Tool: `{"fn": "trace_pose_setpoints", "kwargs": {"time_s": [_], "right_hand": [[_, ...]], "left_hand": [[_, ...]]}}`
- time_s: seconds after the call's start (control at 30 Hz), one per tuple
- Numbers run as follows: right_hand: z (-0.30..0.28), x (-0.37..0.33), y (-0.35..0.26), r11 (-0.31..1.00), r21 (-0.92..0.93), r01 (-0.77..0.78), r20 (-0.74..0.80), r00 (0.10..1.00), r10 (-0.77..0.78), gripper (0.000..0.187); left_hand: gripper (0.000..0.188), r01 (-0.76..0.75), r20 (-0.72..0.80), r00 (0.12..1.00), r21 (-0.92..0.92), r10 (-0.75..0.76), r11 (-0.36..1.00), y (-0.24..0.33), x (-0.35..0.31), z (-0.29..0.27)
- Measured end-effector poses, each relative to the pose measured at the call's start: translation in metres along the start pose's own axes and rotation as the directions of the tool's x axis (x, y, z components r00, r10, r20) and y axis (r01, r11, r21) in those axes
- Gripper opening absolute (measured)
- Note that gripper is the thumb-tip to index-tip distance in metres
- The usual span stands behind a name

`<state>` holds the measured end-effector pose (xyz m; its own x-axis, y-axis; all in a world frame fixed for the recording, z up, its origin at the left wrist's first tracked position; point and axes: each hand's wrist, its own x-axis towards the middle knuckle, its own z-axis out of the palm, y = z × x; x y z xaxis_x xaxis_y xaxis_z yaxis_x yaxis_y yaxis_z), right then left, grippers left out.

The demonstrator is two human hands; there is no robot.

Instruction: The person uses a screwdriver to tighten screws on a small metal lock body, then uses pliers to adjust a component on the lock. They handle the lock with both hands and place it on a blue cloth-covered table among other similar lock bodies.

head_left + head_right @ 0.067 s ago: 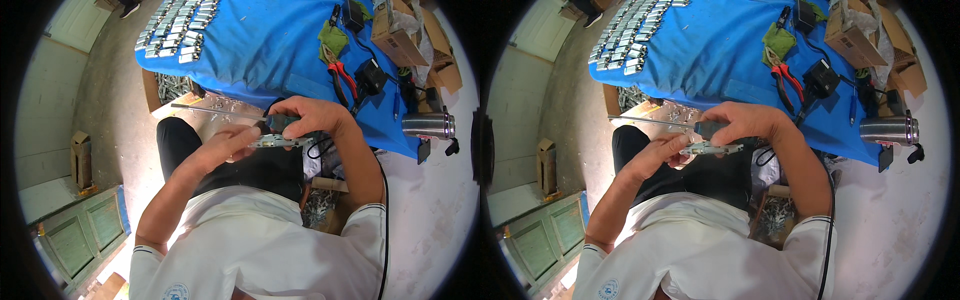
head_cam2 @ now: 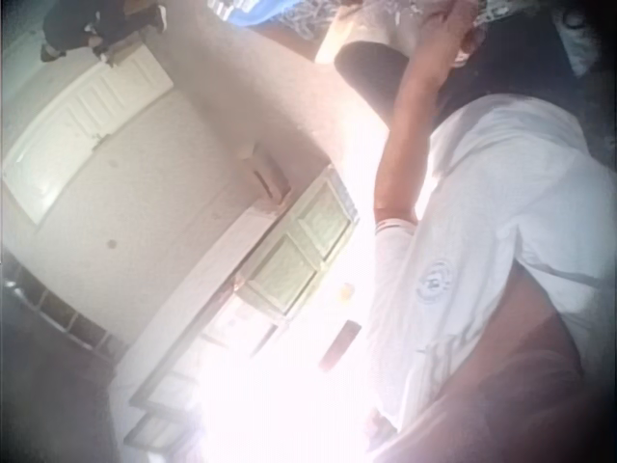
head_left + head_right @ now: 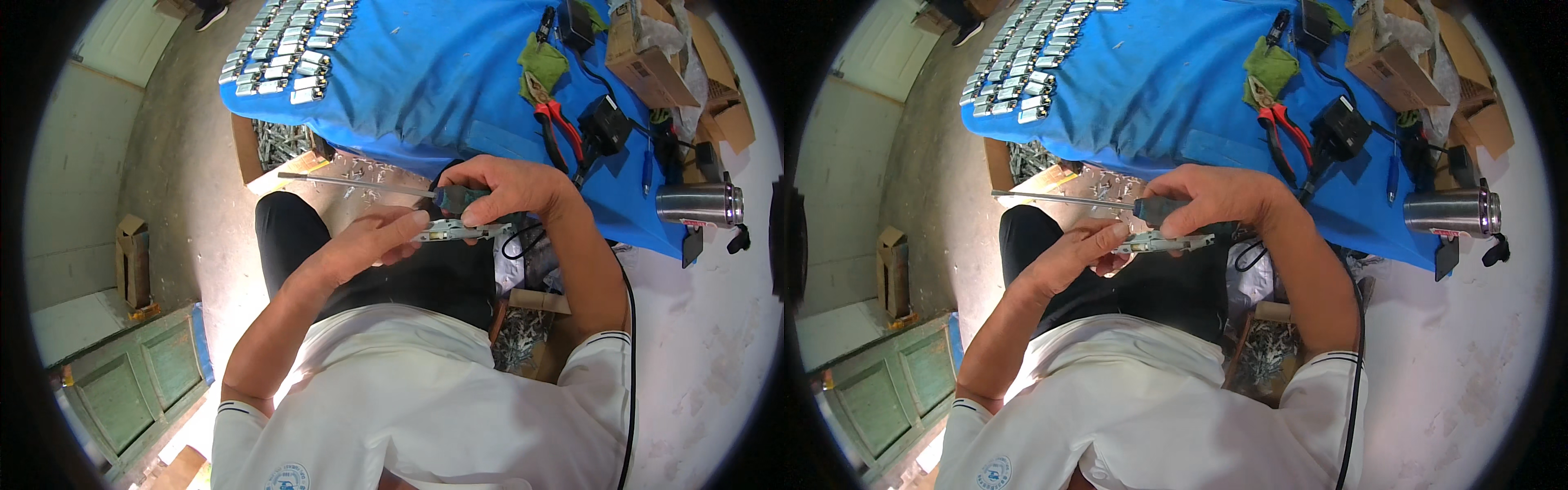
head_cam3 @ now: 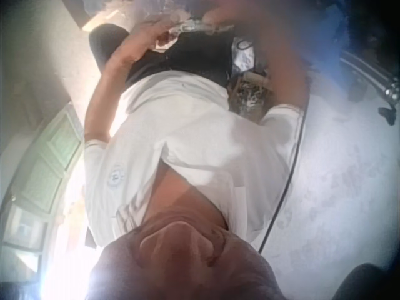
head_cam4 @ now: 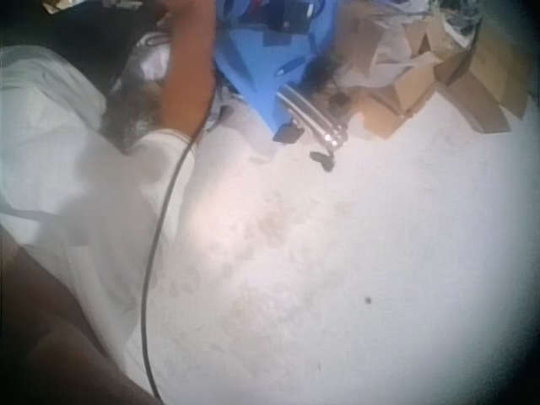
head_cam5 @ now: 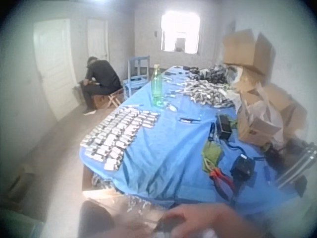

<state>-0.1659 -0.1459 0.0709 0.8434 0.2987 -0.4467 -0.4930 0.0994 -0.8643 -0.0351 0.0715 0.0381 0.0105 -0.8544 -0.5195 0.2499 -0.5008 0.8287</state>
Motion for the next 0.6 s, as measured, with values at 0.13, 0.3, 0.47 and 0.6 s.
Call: {"fn": "trace_pose_setpoints", "kwargs": {"time_s": [0.13,0.3,0.47,0.6], "right_hand": [[-0.012,0.001,-0.001,0.997,-0.08,-0.009,0.02,1.0,0.011,0.042],[-0.023,-0.001,-0.009,0.98,-0.194,0.053,-0.155,0.984,-0.084,0.039],[-0.019,-0.024,-0.018,0.975,-0.095,0.203,-0.648,0.731,-0.215,0.037],[0.001,-0.06,0.002,0.956,0.073,0.283,-0.782,0.611,-0.121,0.043]], "left_hand": [[0.05,-0.051,0.104,0.993,0.04,0.047,0.998,0.008,0.006,0.008],[0.051,-0.104,0.206,0.975,0.076,0.086,0.992,0.007,0.015,0.014],[0.049,-0.078,-0.019,0.997,-0.06,0.077,0.995,0.0,0.02,0.011],[0.048,-0.117,-0.219,0.974,-0.255,0.061,0.96,0.005,0.028,-0.003]]}}
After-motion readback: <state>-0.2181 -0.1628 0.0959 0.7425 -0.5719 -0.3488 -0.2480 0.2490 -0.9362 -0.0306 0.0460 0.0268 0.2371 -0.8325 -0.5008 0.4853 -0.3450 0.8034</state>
